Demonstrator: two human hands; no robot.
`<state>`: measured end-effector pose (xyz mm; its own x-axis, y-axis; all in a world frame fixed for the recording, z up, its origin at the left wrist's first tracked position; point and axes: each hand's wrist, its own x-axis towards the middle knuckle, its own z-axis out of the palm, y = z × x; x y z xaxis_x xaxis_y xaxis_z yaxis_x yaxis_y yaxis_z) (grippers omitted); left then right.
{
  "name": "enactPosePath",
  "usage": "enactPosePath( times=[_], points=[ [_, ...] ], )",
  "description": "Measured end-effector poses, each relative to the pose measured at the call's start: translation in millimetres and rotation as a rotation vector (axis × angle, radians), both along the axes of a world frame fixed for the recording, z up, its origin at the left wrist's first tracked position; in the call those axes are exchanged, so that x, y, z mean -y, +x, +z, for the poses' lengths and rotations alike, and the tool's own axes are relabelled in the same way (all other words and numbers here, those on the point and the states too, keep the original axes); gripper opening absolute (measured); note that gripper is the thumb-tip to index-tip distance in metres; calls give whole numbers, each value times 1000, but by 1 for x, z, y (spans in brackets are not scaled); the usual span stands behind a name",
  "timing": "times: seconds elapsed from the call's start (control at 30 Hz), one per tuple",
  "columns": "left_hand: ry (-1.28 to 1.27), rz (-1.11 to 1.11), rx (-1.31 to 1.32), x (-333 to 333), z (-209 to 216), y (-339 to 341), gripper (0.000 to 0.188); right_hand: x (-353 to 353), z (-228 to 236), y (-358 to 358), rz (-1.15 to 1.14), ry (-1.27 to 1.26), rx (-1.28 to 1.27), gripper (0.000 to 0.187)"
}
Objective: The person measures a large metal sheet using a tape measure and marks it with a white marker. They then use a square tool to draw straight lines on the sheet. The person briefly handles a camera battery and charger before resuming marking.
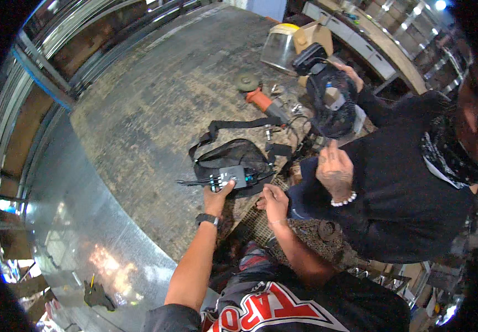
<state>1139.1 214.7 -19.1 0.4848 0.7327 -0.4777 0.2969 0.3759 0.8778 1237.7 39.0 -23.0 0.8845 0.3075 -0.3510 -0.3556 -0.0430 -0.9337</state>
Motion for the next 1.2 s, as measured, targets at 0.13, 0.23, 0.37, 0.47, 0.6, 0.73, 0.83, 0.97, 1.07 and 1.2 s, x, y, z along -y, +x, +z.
enactPosePath(
  times=[0.13, 0.23, 0.37, 0.47, 0.6, 0.73, 0.83, 0.97, 1.07, 1.2],
  points=[
    [-82, 3, -63, -9, 8, -16, 79, 8, 44, 24, -232, 422, -369, 36],
    [-132, 153, -126, -2, 15, -20, 76, 18, 49, 57, -169, 843, -479, 47],
    [-149, 183, -44, 6, -5, -54, 73, -6, 45, 64, 28, 594, -204, 47],
    [-60, 143, -159, 21, -14, -80, 51, -39, 41, 73, 80, 218, 92, 73],
    [-186, 101, 12, 43, 23, -90, 38, -69, 7, 123, 81, -211, 294, 87],
    [-126, 133, 51, 47, 46, -106, 28, -109, 21, 125, 137, -270, 217, 58],
    [-17, 135, 52, 43, 89, -101, 28, -119, 42, 112, 94, 58, 317, 43],
    [120, 171, 100, 18, 110, -96, 28, -142, 76, 79, 209, 459, 135, 37],
    [384, 205, 156, -3, 129, -87, 26, -150, 106, 45, 297, 568, 117, 31],
    [576, 311, 205, -33, 140, -80, 25, -157, 136, 10, 367, 633, 60, 30]
  ],
)
